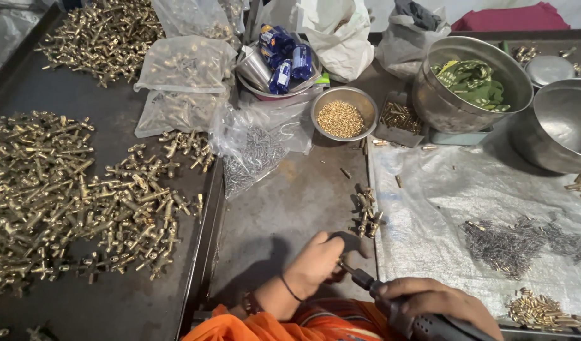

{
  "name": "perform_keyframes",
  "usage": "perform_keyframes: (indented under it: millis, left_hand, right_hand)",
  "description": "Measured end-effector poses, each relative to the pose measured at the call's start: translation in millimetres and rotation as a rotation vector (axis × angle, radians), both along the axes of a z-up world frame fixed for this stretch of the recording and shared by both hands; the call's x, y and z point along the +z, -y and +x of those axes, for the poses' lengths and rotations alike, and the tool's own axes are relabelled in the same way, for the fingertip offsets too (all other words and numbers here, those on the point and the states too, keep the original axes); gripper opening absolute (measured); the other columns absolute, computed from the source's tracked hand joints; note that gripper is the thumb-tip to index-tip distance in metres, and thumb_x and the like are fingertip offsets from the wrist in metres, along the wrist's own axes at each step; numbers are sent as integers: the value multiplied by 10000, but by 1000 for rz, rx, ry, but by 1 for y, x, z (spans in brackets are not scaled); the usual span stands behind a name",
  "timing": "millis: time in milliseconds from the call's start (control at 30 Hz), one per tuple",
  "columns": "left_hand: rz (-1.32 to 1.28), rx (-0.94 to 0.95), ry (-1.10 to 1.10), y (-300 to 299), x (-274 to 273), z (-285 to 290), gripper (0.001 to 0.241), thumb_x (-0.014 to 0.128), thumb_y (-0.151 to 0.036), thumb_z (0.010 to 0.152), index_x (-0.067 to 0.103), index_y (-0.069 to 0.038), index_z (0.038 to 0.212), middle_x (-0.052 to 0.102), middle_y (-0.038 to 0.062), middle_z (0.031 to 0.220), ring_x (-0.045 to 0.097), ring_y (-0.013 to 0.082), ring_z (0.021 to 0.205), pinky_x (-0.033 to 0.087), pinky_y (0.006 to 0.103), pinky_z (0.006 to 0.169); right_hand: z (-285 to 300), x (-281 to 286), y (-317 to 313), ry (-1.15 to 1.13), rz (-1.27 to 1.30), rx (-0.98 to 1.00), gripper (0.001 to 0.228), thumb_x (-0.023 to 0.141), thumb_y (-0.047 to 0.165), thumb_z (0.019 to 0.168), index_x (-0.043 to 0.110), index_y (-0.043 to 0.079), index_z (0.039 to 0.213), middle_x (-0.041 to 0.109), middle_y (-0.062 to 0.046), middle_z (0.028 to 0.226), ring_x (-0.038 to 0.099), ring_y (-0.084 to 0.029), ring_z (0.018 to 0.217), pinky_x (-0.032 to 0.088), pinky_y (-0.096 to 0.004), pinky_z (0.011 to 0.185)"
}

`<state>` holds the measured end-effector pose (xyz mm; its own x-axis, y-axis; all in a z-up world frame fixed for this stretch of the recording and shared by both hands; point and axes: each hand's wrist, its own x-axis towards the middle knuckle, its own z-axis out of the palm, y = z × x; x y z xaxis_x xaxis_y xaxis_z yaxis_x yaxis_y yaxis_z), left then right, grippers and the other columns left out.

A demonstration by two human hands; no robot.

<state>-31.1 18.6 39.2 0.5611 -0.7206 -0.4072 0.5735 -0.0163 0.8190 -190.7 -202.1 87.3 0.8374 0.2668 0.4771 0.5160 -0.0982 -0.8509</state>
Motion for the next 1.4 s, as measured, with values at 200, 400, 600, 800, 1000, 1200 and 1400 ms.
perform_keyframes:
  millis: [200, 400, 600, 800, 1000, 1200, 1400]
  left_hand:
    - [1213, 590, 1213, -126, 32, 90, 264, 616, -229, 874, 693, 23, 894, 696, 259, 908, 676, 452, 874, 541, 547, 800]
    - [870, 378, 1117, -47, 95, 74, 334, 617, -149, 779, 722, -97, 1091, 709, 219, 973, 665, 428, 914, 535, 509, 791]
    - [328, -213, 1686, 71, -47, 68, 331, 568, -34, 830, 707, -107, 1121, 669, 83, 1250, 560, 298, 1270, 413, 488, 1046]
    - [628, -402, 1643, 72, -105, 76, 165, 591, -114, 927, 741, -132, 995, 662, 90, 1109, 573, 302, 1192, 430, 479, 1057]
    - [88, 76, 132, 36, -143, 84, 194, 579, -114, 906, 756, -71, 971, 663, 33, 777, 559, 141, 639, 445, 291, 567]
    - [168, 33, -21, 16, -81, 42, 219, 549, -165, 931, 728, -40, 913, 527, -25, 641, 395, 71, 469, 264, 251, 390]
    - [162, 58, -162, 14, -12, 14, 353, 444, -268, 931, 719, -72, 829, 487, 3, 552, 433, 117, 439, 309, 285, 399]
  right_hand:
    - [-5, -28, -10, -69, 63, -233, 367, 896, -5, 772, 690, -4, 1076, 702, -268, 1171, 767, -350, 1133, 627, -442, 940]
    - [1, -49, -10, -127, 62, -221, 417, 906, -11, 754, 680, 0, 1105, 690, -275, 1195, 744, -364, 1152, 587, -456, 969]
    - [-12, -82, 20, -250, 139, -74, 245, 639, 127, 998, 700, -25, 1181, 643, -335, 1298, 645, -465, 1239, 515, -538, 1078]
    - [-24, -96, 32, -304, 162, -198, 271, 650, 59, 946, 688, 1, 1208, 656, -315, 1286, 683, -426, 1200, 575, -502, 1006]
    - [-1, -83, 10, -184, 84, -441, 523, 895, -54, 684, 665, 68, 1137, 737, -256, 1220, 760, -297, 1101, 630, -389, 864]
    - [13, -77, -4, -122, 388, -382, 546, 820, -44, 752, 577, 54, 1231, 676, -276, 1258, 628, -352, 1307, 527, -489, 1085]
    - [8, -66, -13, -272, 541, -319, 527, 767, -70, 791, 558, 27, 1266, 606, -311, 1332, 625, -379, 1247, 513, -512, 1060]
